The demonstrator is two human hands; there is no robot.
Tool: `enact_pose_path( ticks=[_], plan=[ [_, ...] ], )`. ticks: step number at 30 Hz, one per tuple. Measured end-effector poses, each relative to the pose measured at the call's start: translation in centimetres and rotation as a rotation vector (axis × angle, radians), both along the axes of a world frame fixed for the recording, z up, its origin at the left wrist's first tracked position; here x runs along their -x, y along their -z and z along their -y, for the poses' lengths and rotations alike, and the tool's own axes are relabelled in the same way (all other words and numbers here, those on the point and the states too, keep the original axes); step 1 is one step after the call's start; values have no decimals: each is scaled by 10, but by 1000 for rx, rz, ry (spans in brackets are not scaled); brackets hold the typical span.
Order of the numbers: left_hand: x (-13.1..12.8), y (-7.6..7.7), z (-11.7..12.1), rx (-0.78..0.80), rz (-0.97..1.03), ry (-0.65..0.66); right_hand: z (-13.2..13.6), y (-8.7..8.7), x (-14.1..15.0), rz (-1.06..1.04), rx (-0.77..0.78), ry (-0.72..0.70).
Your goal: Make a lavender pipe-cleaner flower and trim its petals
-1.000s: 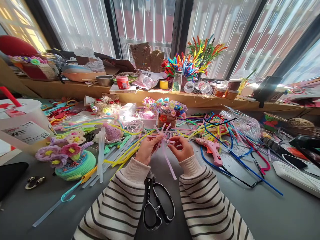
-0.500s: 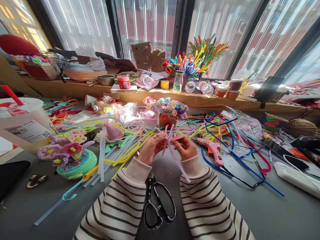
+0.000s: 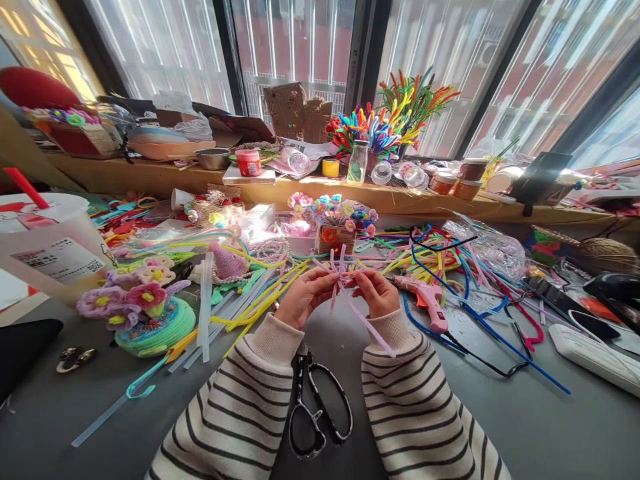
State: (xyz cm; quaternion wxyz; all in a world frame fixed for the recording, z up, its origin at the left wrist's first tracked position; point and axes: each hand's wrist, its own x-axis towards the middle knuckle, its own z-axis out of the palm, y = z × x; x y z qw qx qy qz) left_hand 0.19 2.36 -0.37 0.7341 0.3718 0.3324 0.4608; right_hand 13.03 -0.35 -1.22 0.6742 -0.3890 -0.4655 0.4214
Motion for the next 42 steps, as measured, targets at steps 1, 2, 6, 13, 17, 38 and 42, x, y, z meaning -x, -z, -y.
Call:
enact_pose_path(
  ticks=[1, 2, 6, 13, 17, 38, 42],
  plan=[
    [0, -1, 0, 2, -3, -6, 0, 0, 0, -22, 2, -10],
    [0, -2, 1, 4, -6, -14, 0, 1, 0, -43, 7, -23],
    [-1, -4, 3, -16, -28, -13, -3, 3, 0, -106, 20, -63],
    [-2, -4, 4, -57, -101, -9, -3, 1, 3, -15, 11, -56],
    [-1, -4, 3, -56, -120, -84, -1, 2, 3, 153, -34, 20],
    [-3, -2, 2, -78, -177, -209, 5, 4, 3, 805, -329, 230],
    [-3, -3, 3, -65, -170, -201, 5, 4, 3, 773, -294, 244]
  ],
)
